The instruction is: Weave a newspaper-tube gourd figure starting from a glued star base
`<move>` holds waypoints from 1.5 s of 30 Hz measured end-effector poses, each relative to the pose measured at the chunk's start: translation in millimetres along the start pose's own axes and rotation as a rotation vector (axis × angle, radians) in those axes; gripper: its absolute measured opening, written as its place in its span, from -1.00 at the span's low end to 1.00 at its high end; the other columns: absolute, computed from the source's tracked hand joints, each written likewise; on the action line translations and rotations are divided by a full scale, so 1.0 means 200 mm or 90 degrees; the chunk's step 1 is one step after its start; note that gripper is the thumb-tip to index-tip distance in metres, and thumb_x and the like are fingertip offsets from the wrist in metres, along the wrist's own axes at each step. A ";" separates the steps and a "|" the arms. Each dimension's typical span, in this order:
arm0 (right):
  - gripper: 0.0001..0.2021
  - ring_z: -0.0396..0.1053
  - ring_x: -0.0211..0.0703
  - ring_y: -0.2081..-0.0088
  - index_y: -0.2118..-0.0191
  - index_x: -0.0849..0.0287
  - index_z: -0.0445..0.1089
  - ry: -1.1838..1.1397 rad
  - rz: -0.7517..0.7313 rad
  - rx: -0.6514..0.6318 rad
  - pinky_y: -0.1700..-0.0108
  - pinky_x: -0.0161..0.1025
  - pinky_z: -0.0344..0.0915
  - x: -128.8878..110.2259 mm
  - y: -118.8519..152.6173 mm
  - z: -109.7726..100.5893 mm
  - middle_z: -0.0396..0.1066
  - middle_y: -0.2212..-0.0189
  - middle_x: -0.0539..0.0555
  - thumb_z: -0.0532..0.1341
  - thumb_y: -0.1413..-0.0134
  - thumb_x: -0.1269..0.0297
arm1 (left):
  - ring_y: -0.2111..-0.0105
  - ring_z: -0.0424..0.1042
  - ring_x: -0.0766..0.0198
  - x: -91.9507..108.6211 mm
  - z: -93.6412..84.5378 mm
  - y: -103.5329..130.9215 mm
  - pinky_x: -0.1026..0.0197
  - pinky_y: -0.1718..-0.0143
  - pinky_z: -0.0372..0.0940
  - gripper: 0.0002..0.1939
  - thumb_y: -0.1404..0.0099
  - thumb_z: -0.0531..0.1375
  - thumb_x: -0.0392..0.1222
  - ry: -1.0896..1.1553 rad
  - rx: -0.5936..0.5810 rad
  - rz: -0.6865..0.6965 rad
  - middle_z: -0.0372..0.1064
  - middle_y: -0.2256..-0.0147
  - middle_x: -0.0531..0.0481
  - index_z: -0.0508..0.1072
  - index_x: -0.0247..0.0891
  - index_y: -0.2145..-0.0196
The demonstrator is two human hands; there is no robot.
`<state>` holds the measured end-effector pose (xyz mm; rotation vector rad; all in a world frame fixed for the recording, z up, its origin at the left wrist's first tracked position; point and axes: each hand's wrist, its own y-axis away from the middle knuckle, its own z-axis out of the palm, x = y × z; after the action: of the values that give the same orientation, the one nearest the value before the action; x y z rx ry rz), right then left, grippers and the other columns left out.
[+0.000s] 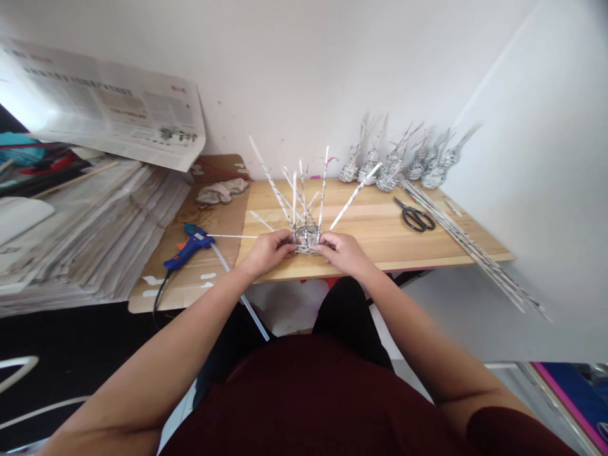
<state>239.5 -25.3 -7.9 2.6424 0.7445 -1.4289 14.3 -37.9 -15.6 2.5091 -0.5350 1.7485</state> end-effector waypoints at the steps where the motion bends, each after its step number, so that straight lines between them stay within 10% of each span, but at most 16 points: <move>1: -0.77 0.32 -0.30 0.56 0.46 0.14 0.30 0.003 0.000 0.002 0.39 -0.33 0.18 0.00 0.00 0.00 0.35 0.57 -0.08 0.23 -0.12 0.13 | 0.37 0.53 0.22 0.00 0.00 0.00 0.16 0.26 0.48 -0.83 -0.20 0.21 -0.10 0.003 0.006 -0.007 0.47 0.41 0.02 0.43 -0.24 0.31; 13: -0.82 0.30 -0.30 0.51 0.45 0.18 0.41 0.055 -0.021 0.023 0.38 -0.35 0.18 0.01 0.00 0.02 0.42 0.54 -0.06 0.36 0.04 0.19 | 0.43 0.48 0.28 0.04 0.00 0.01 0.25 0.32 0.38 -0.91 -0.20 0.16 -0.23 -0.169 0.020 0.019 0.48 0.44 0.04 0.47 -0.23 0.35; 45: -0.74 0.33 -0.26 0.47 0.24 0.18 0.53 0.036 0.000 -0.002 0.37 -0.33 0.19 0.03 -0.03 0.02 0.45 0.50 -0.03 0.36 0.06 0.16 | 0.44 0.51 0.22 0.02 0.02 -0.02 0.19 0.35 0.44 -0.87 -0.26 0.14 -0.15 -0.078 0.034 0.007 0.44 0.48 0.04 0.41 -0.22 0.27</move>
<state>236.8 -18.2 -14.2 2.6911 0.7503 -1.3573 20.6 -36.4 -12.1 2.6687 -0.5156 1.6417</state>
